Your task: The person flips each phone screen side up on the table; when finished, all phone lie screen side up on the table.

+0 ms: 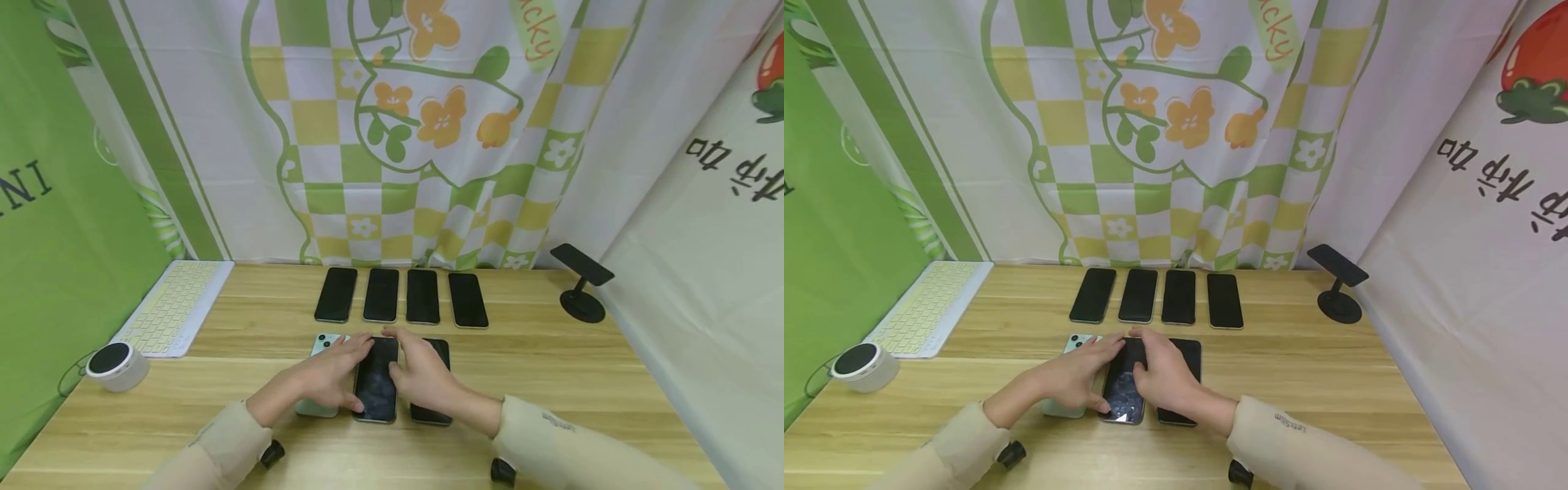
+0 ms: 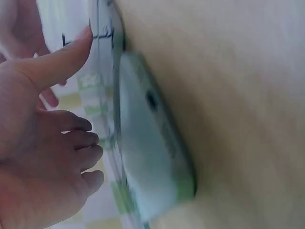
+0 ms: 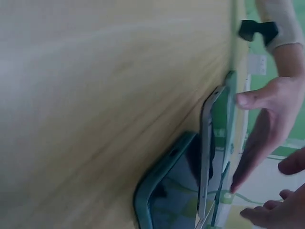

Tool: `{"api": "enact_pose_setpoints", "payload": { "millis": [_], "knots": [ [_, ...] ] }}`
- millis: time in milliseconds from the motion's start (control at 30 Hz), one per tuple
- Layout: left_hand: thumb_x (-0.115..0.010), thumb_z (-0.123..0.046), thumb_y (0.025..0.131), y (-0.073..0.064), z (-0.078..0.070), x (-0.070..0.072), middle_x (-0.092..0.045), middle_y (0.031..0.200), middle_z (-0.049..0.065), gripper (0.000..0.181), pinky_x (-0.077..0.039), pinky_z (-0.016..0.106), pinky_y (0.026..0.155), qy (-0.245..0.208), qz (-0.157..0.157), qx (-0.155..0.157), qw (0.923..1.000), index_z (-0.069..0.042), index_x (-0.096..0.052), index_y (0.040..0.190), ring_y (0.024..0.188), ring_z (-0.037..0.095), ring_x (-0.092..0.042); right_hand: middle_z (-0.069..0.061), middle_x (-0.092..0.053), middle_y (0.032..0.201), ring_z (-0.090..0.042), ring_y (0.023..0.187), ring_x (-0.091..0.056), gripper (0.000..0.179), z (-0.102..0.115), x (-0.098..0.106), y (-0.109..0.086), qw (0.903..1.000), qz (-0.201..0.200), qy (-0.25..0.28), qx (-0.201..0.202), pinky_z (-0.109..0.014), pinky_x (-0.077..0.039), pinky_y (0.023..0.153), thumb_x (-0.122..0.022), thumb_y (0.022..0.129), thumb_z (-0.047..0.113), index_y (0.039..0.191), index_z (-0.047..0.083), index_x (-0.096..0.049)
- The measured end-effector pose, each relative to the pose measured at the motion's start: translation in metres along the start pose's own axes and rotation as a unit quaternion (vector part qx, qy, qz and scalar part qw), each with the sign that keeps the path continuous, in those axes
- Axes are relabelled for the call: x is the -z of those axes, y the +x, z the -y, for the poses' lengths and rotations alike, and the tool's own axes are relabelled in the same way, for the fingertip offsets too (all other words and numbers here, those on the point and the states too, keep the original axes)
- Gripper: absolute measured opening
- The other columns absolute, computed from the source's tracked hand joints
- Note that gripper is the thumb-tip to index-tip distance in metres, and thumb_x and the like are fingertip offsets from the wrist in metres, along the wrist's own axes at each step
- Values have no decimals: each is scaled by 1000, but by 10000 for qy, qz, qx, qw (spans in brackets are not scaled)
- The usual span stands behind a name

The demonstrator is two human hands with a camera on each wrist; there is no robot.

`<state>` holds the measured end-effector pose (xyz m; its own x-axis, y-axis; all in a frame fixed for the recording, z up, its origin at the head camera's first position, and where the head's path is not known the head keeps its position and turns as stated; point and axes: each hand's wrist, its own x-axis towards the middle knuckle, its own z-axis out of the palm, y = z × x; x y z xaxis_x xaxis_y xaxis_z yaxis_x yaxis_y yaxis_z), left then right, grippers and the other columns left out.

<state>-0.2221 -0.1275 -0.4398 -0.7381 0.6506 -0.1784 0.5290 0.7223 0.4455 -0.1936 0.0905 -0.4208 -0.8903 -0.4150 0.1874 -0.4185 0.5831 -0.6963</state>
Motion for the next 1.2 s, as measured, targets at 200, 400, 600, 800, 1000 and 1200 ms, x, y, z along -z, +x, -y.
{"api": "enact_pose_setpoints", "payload": {
  "millis": [200,400,600,800,1000,1200],
  "knots": [
    [-94,-31,76,-12,17,10,-16,172,30,122,-15,64,131,22,-79,111,9999,13,-18,160,162,44,-16,-25,-51,156,-40,144,-52,59,-3,-15,5,9955,573,-647,386,-54,-48,116,-65,101,10,152,-8,-42],
    [-92,-22,77,-24,41,16,-8,172,33,120,-10,70,129,-455,-24,301,9985,14,-13,160,161,50,-9,-23,-38,166,-35,154,-42,67,7,-36,11,9807,1314,-1246,742,-50,-41,124,-63,104,24,158,-6,-35],
    [-87,-6,79,-32,63,24,-1,169,39,115,-4,77,124,-1007,90,93,9948,18,-9,159,158,57,-2,-20,-38,167,-33,155,-40,72,19,-56,21,9560,1706,-2138,1063,-45,-37,128,-67,101,34,157,-3,-39],
    [-85,-5,78,-36,77,23,0,171,36,115,-2,78,124,-1044,332,227,9937,15,-7,161,159,55,0,-18,-37,168,-36,156,-38,78,28,-72,26,9355,1952,-2702,1171,-42,-38,128,-69,99,44,157,0,-40],
    [-85,-5,77,-35,77,24,-4,172,33,115,2,77,124,-1082,363,342,9929,12,-8,162,159,55,2,-16,-38,168,-36,154,-41,81,33,-82,25,9219,2129,-3074,1012,-40,-49,119,-69,97,49,157,2,-41],
    [-87,-5,76,-36,74,24,-7,172,33,114,-3,75,126,-1076,389,318,9929,11,-12,162,159,55,0,-14,-43,165,-33,152,-45,70,36,-88,23,9036,2123,-3557,1094,-37,-50,118,-66,100,47,151,3,-50]
  ]
}}
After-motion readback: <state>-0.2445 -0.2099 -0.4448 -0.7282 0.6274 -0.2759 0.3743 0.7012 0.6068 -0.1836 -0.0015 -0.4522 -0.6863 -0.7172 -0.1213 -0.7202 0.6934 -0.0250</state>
